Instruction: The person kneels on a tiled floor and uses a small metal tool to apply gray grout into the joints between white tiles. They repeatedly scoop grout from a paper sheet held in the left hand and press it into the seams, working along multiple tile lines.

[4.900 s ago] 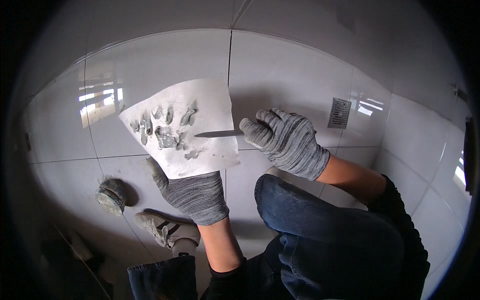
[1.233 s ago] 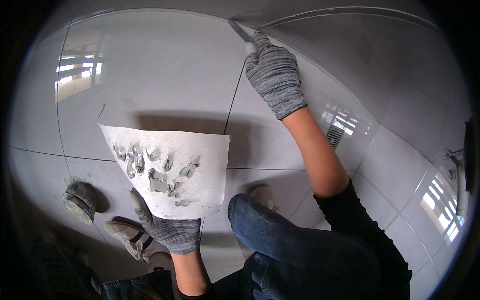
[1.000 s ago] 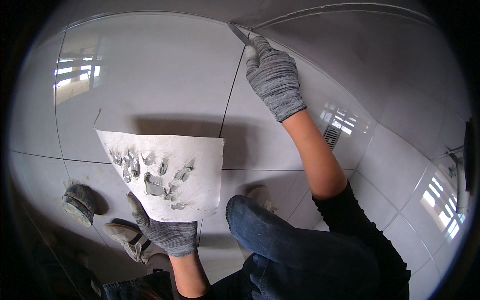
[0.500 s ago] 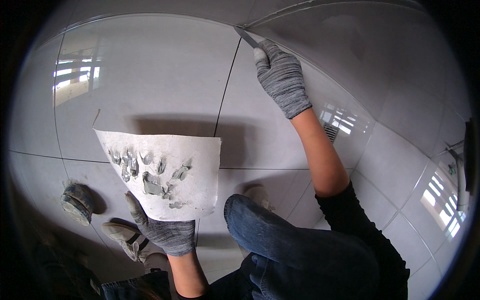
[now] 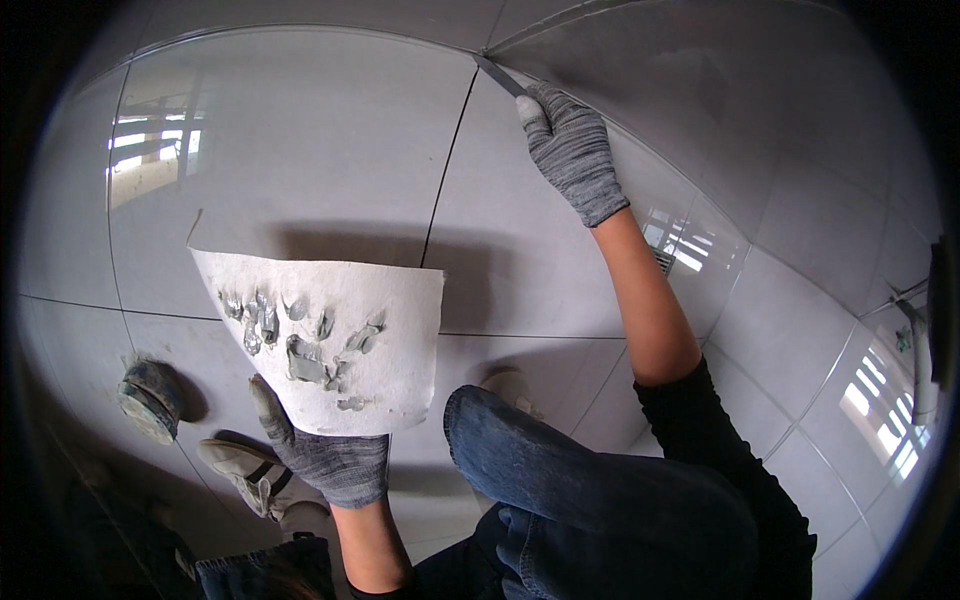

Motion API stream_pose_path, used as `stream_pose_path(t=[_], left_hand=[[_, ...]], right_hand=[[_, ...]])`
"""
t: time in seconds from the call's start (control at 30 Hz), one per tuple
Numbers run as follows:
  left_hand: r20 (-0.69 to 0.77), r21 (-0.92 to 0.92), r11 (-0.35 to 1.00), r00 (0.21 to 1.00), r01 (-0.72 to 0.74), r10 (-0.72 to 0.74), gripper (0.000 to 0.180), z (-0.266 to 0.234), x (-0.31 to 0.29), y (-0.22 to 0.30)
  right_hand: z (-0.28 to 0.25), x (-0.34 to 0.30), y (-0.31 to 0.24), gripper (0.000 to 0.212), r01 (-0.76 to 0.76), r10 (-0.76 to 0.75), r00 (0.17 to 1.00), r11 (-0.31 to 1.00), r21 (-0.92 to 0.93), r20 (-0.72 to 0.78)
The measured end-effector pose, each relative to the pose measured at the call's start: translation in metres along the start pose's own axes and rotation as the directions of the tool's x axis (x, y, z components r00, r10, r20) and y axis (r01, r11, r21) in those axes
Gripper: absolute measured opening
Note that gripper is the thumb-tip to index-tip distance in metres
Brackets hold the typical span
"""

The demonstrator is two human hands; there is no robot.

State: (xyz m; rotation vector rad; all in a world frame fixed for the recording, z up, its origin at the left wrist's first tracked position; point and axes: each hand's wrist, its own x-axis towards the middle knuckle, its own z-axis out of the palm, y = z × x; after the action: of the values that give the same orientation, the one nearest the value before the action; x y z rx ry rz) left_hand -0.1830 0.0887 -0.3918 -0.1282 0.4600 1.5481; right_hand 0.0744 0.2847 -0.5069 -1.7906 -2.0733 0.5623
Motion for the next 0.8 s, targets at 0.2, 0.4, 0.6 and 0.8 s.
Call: stream_pose_path(t=[0.2, 0.4, 0.6, 0.8], left_hand=[[-0.009, -0.006, 1.0, 1.0, 0.024, -0.024, 0.052, -0.001, 0.0, -0.002], [-0.039, -0.018, 0.999, 0.998, 0.044, -0.044, 0.053, -0.005, -0.003, 0.0], [-0.157, -0.038, 0.997, 0.985, 0.063, -0.068, 0.053, -0.004, -0.005, 0.001], [-0.171, -0.073, 0.995, 0.982, 0.064, -0.076, 0.054, -0.004, -0.006, -0.001]], right_hand=[[0.0, -0.002, 0.006, 0.025, 0.036, -0.036, 0.999, 0.999, 0.023, -0.021], [0.001, -0.002, 0.012, 0.027, 0.082, -0.082, 0.996, 0.997, -0.002, -0.048], [0.0, -0.004, 0.017, 0.028, 0.068, -0.067, 0.997, 0.997, 0.022, -0.029], [-0.004, -0.009, 0.021, 0.028, 0.049, -0.049, 0.998, 0.999, -0.004, -0.04]])
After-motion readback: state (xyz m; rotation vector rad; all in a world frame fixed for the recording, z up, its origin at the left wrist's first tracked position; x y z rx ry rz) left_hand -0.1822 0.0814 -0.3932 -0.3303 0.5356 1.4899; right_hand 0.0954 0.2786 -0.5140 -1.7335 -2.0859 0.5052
